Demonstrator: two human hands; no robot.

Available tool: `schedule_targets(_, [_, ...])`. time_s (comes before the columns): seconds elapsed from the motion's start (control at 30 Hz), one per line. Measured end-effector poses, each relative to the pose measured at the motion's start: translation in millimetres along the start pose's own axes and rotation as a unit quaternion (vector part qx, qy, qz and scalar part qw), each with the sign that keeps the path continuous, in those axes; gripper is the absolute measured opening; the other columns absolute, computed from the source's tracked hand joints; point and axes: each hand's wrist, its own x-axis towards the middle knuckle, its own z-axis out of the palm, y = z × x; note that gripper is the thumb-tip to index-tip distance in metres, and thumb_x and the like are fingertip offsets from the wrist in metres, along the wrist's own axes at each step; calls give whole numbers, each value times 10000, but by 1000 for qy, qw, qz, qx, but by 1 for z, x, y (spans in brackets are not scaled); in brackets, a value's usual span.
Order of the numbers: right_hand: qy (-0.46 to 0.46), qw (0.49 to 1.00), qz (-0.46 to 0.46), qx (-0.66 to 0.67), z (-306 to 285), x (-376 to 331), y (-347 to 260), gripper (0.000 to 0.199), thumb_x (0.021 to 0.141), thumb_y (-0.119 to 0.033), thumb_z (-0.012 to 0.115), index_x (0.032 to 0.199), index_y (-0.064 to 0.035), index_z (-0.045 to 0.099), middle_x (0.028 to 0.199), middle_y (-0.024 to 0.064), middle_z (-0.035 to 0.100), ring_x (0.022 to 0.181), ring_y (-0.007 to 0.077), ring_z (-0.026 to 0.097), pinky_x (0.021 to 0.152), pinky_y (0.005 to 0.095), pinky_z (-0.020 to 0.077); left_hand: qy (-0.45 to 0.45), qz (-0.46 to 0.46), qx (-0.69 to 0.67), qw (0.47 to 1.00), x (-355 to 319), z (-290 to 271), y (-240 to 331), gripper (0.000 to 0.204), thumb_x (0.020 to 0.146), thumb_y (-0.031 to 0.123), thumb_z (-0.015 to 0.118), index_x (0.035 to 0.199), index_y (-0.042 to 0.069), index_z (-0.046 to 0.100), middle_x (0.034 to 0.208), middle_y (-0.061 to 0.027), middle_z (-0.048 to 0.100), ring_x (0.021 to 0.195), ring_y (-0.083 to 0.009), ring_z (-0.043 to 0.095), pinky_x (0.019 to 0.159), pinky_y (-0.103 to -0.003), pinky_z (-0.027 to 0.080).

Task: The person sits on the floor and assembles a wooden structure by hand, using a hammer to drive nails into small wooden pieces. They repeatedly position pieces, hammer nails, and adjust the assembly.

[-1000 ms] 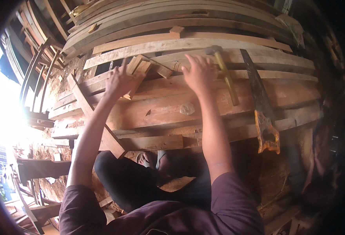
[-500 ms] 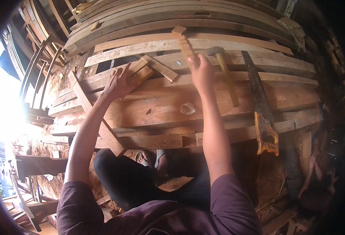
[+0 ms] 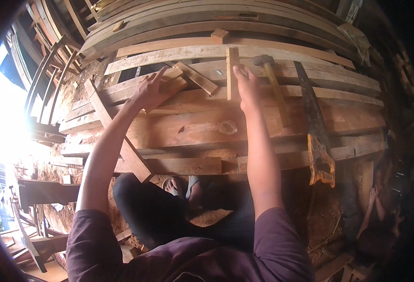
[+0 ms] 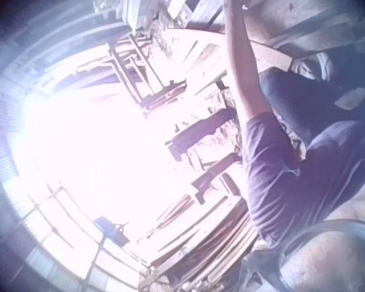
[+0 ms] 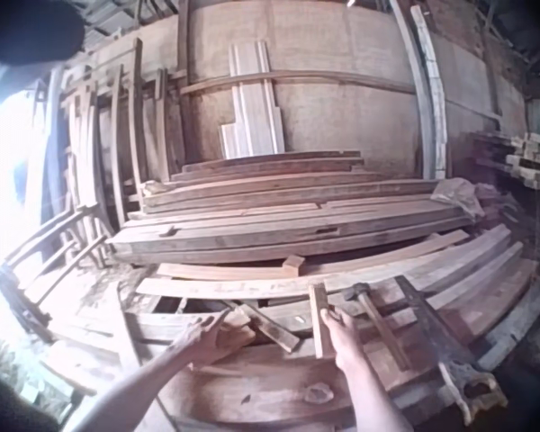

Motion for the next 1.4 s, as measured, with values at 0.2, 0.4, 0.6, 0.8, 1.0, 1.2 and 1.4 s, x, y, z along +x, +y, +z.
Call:
schedule_targets(0.2, [-157, 979, 89, 91, -1, -15, -16, 895, 949, -242, 869, 1701, -80, 412, 1576, 144, 538, 1420, 256, 509, 1170, 442, 410, -35, 48, 54, 997, -16, -16, -10, 1056, 888, 621, 820, 1715, 135, 376, 1509, -186, 669, 1445, -404, 574, 1223, -528, 470])
schedule_targets(0.4, [-205, 975, 15, 87, 16, -35, -29, 959, 922, -163, 879, 1729, -95, 366, 1390, 105, 636, 1173, 190, 607, 964, 369, 506, -58, 99, 121, 986, -25, -16, -12, 1056, 841, 658, 831, 1659, 81, 494, 1612, -188, 566, 1485, -375, 532, 1236, -537, 418])
schedule_targets(0.6, [-248, 951, 69, 170, 19, -41, -35, 801, 1036, -181, 744, 1730, -69, 361, 1292, 67, 701, 1014, 168, 691, 859, 328, 591, 11, 59, 91, 994, -29, 5, -10, 1071, 814, 720, 792, 1602, 31, 564, 1602, -163, 576, 1505, -339, 514, 1249, -511, 389])
schedule_targets(0.8, [-313, 925, 91, 197, 24, -48, -37, 771, 1071, -113, 696, 1744, -61, 324, 1404, 150, 742, 1187, 249, 765, 1035, 344, 600, 25, 51, 87, 995, -34, 3, -4, 958, 856, 667, 815, 1584, 84, 594, 1576, -142, 595, 1474, -346, 547, 1230, -521, 404])
schedule_targets(1.0, [-275, 943, 57, 178, 53, -59, -44, 750, 1037, -93, 774, 1688, -44, 405, 1294, 80, 734, 1109, 177, 746, 973, 329, 618, -31, 40, 62, 997, -25, -7, -6, 959, 845, 729, 778, 1520, 58, 654, 1549, -79, 611, 1491, -252, 528, 1204, -492, 432])
schedule_targets(1.2, [-280, 955, 44, 92, 91, -39, -58, 786, 1023, -92, 790, 1677, 35, 373, 1388, 171, 674, 1185, 215, 712, 1031, 359, 586, -20, 97, 89, 991, -15, -7, -18, 924, 841, 784, 769, 1435, 79, 708, 1526, -57, 632, 1485, -248, 532, 1208, -520, 427])
schedule_targets(1.4, [-233, 966, 17, -114, 146, -29, -37, 827, 963, -60, 824, 1688, -13, 427, 1481, 278, 646, 1294, 275, 685, 1091, 387, 546, 19, 85, 91, 992, -28, -14, -13, 1071, 778, 846, 792, 1532, 97, 656, 1608, -83, 602, 1540, -291, 493, 1260, -526, 401])
